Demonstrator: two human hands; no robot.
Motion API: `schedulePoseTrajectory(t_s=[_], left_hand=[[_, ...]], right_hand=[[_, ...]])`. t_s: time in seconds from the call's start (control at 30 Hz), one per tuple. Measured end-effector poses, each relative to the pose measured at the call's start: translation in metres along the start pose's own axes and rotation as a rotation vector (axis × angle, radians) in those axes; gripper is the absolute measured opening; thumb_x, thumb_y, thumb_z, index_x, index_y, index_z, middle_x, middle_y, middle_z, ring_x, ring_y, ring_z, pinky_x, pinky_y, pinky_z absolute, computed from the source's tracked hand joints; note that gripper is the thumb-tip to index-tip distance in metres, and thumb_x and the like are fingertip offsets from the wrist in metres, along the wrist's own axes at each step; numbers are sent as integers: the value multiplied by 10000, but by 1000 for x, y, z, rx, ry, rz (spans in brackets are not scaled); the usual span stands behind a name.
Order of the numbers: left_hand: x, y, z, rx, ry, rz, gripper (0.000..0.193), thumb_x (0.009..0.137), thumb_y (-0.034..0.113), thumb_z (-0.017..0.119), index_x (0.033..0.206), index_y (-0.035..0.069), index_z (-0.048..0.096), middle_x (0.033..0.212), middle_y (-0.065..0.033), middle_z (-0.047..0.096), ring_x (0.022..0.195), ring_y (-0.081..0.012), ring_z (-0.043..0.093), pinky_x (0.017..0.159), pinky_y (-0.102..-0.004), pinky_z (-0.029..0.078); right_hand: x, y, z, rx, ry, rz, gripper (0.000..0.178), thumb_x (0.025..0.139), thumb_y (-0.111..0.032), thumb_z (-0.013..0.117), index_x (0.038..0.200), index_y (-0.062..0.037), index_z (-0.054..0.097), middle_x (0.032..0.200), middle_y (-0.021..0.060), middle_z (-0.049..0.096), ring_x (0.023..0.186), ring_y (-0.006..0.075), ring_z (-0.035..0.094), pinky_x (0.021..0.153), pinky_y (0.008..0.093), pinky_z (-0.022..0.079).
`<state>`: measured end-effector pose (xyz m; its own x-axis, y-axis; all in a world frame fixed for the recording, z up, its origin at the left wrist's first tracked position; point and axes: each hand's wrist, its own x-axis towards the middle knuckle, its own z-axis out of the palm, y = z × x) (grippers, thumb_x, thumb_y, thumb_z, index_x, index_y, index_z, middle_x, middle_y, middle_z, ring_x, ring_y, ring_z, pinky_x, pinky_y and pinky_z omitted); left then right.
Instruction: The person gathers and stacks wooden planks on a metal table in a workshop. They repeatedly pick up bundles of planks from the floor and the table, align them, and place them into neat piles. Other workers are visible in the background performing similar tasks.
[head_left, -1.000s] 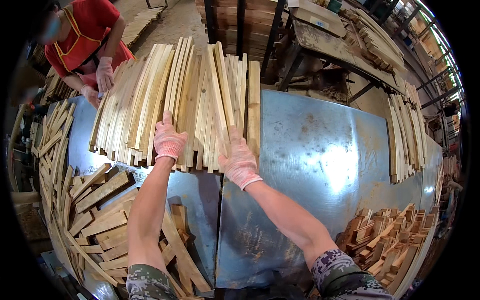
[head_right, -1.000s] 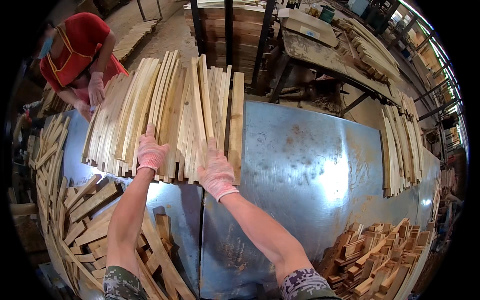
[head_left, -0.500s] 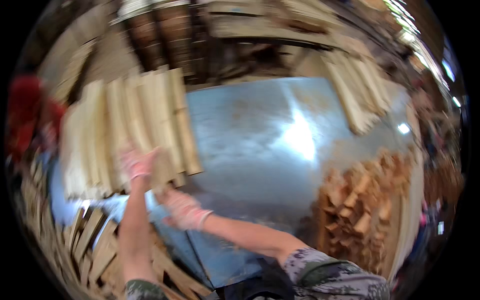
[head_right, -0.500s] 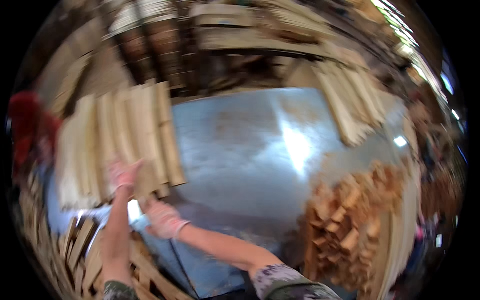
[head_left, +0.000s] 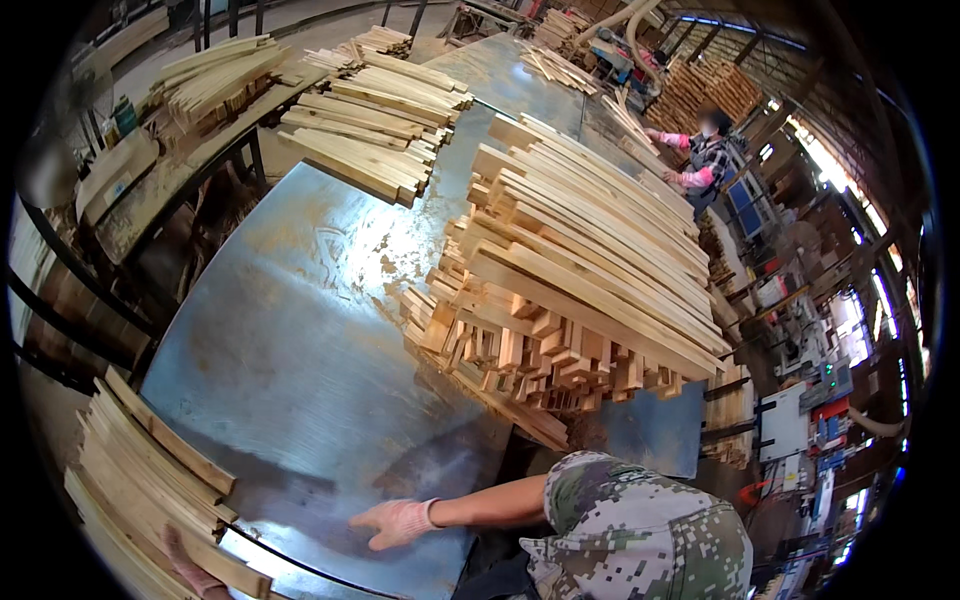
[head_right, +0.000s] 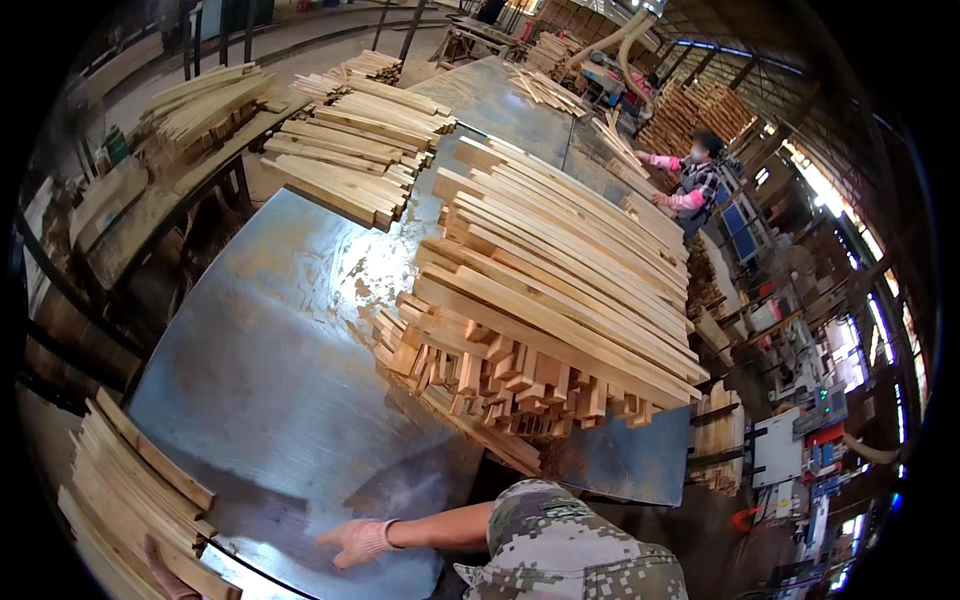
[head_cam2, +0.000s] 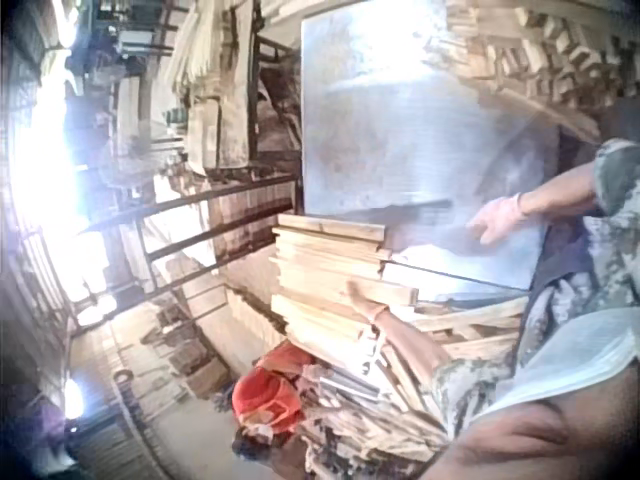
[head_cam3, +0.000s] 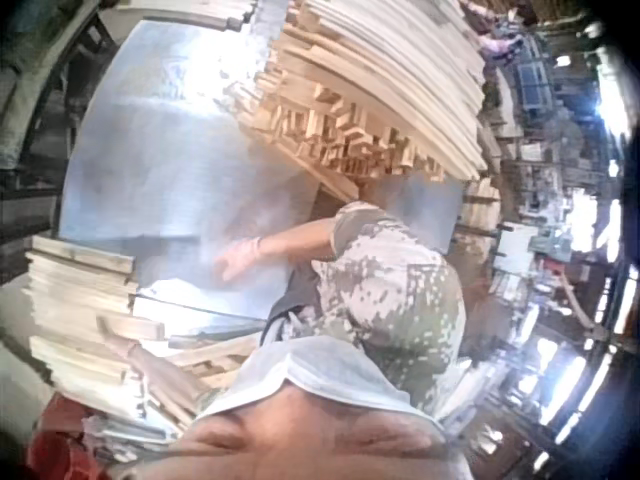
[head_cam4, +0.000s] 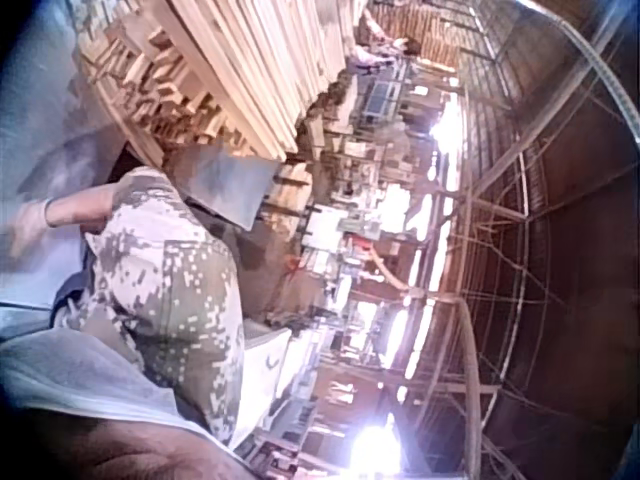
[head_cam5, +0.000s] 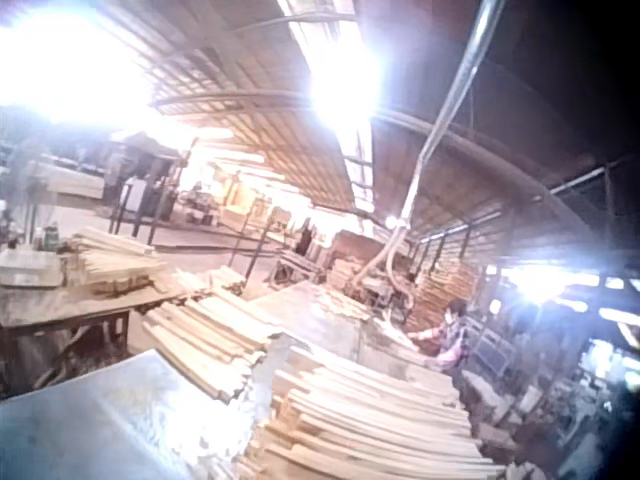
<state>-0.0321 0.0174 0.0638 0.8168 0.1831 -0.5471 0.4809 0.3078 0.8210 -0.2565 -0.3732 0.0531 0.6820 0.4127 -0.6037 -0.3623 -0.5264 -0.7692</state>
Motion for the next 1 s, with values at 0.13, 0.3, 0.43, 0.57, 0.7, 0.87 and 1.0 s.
schedulePoseTrajectory(t_s=[0.13,0.3,0.43,0.57,0.7,0.87,1.0], left_hand=[[-125,-8,97,25,-73,-20,1015,764,694,829,1454,16,520,1189,-194,632,913,-316,676,651,-448,624],[-238,-13,208,-81,-430,-16,868,795,596,824,1473,118,571,1247,-85,642,971,-275,629,826,-382,572],[-374,25,369,55,-907,431,977,750,225,758,1643,47,404,1309,-110,644,1061,-231,665,800,-353,578],[-500,16,506,302,-1036,474,1069,755,95,734,1709,15,257,1387,-169,632,1098,-235,677,881,-337,586],[-585,-20,617,629,-1124,809,1190,717,203,863,1702,-14,232,1437,-276,603,1210,-279,672,1003,-369,583],[-655,-91,697,1139,-888,1068,1232,680,384,927,1705,115,300,1474,-265,547,1278,-388,642,1091,-439,554],[-691,-162,703,1755,-683,1161,1116,784,487,840,1713,165,311,1687,-297,348,1419,-461,557,1160,-477,504]], right_hand=[[-44,23,-5,-48,22,54,783,970,-367,639,1665,-92,404,1562,230,580,1432,375,563,1187,443,450],[-97,62,4,58,114,17,799,961,-374,679,1661,-98,410,1518,227,621,1387,396,597,1159,456,471],[-154,109,7,92,192,-99,805,966,-389,668,1651,-52,412,1529,240,607,1402,396,584,1178,453,456],[-213,164,13,49,222,-50,767,1008,-466,641,1660,-125,423,1506,268,610,1409,434,566,1176,466,450],[-263,211,19,56,365,-72,789,1018,-487,683,1648,-86,428,1511,276,604,1433,417,552,1174,455,451],[-329,227,6,385,469,-167,767,1020,-353,709,1615,37,421,1578,265,561,1476,357,538,1208,409,421],[-341,244,9,452,550,-170,765,1003,-380,711,1597,32,459,1548,284,583,1450,373,565,1186,419,448]])
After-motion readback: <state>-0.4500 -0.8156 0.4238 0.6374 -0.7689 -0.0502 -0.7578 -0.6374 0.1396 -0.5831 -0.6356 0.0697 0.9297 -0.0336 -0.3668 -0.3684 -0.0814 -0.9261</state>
